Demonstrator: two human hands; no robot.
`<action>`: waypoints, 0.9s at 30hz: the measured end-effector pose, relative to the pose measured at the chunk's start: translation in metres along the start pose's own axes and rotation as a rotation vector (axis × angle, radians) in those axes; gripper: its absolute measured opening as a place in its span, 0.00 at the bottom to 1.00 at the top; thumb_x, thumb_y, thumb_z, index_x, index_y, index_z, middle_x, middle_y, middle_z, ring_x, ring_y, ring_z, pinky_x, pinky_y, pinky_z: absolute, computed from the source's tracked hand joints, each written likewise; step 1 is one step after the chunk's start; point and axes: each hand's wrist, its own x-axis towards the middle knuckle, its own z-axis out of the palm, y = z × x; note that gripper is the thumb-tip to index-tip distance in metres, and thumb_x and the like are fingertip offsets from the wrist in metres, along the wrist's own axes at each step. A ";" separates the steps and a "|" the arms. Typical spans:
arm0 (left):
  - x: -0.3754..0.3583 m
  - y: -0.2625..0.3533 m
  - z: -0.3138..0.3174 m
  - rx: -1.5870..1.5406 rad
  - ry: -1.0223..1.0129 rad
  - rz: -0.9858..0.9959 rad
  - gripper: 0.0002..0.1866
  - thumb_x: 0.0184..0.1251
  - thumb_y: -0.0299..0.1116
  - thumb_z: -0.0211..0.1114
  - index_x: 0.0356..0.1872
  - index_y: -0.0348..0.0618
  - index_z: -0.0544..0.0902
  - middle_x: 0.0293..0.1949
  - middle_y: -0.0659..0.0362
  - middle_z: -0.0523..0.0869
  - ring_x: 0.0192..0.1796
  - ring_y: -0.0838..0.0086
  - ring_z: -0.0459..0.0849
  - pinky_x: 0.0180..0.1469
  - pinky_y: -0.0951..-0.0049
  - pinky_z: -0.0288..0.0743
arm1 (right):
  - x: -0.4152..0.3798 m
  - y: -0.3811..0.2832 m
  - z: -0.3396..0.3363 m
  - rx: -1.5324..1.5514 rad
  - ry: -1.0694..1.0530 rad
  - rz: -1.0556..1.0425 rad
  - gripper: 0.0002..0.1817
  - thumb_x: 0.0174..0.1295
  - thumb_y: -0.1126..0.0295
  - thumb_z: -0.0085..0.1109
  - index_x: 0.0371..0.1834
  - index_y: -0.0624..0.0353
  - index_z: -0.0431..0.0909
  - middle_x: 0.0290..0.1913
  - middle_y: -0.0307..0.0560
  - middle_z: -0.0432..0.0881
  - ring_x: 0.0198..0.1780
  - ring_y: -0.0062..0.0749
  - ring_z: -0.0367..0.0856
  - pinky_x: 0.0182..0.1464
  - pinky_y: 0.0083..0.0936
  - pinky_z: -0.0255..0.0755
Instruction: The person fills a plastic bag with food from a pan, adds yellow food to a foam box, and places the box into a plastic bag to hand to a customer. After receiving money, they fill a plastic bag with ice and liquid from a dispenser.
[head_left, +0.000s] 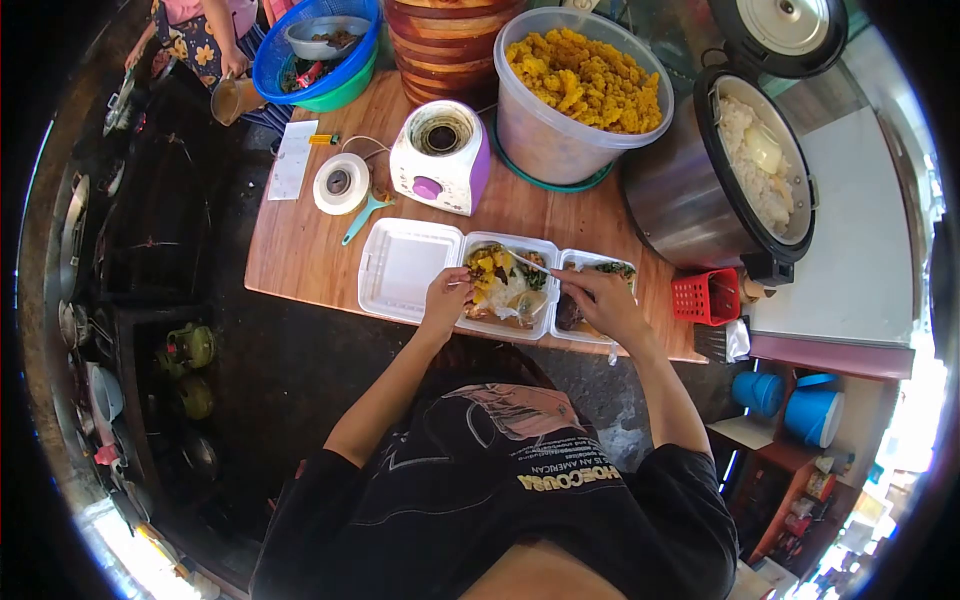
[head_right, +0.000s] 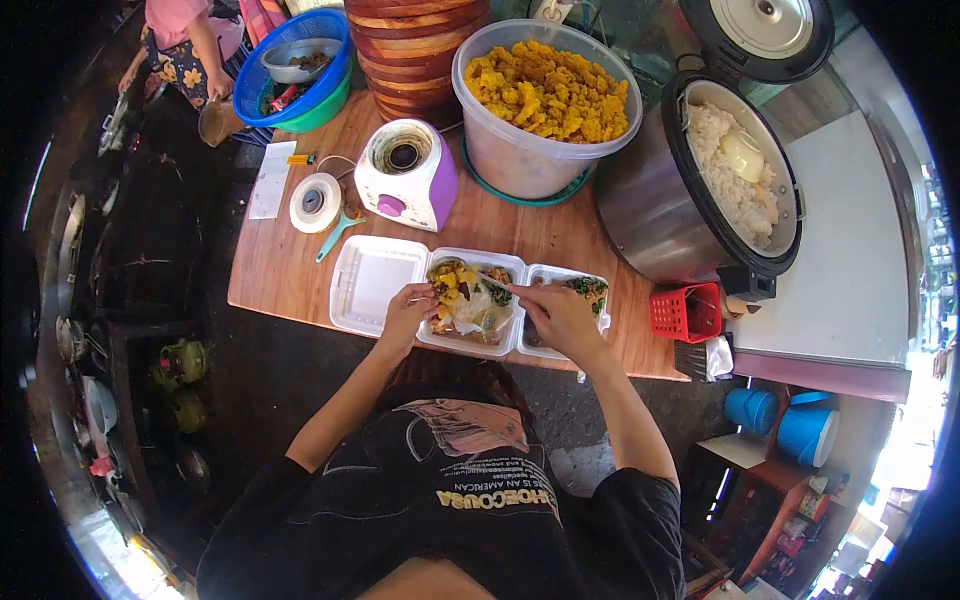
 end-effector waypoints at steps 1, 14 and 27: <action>-0.001 0.000 0.000 0.015 -0.005 0.027 0.16 0.63 0.22 0.59 0.52 0.33 0.75 0.46 0.55 0.77 0.48 0.71 0.79 0.51 0.71 0.79 | -0.001 0.002 0.003 0.001 0.001 0.001 0.15 0.64 0.70 0.57 0.53 0.52 0.81 0.35 0.52 0.84 0.35 0.44 0.82 0.39 0.32 0.73; 0.008 -0.013 -0.017 0.267 0.042 0.201 0.17 0.62 0.20 0.58 0.53 0.38 0.78 0.47 0.58 0.80 0.44 0.76 0.80 0.47 0.75 0.79 | 0.014 -0.034 -0.100 0.168 0.165 0.140 0.15 0.67 0.72 0.55 0.57 0.57 0.79 0.43 0.44 0.87 0.37 0.21 0.80 0.40 0.19 0.72; -0.021 0.011 -0.037 0.111 0.130 0.089 0.16 0.64 0.22 0.57 0.53 0.36 0.77 0.47 0.56 0.79 0.44 0.72 0.81 0.47 0.74 0.79 | 0.222 0.037 -0.160 -0.721 0.198 0.055 0.12 0.59 0.68 0.55 0.43 0.50 0.85 0.36 0.58 0.83 0.39 0.54 0.82 0.44 0.44 0.75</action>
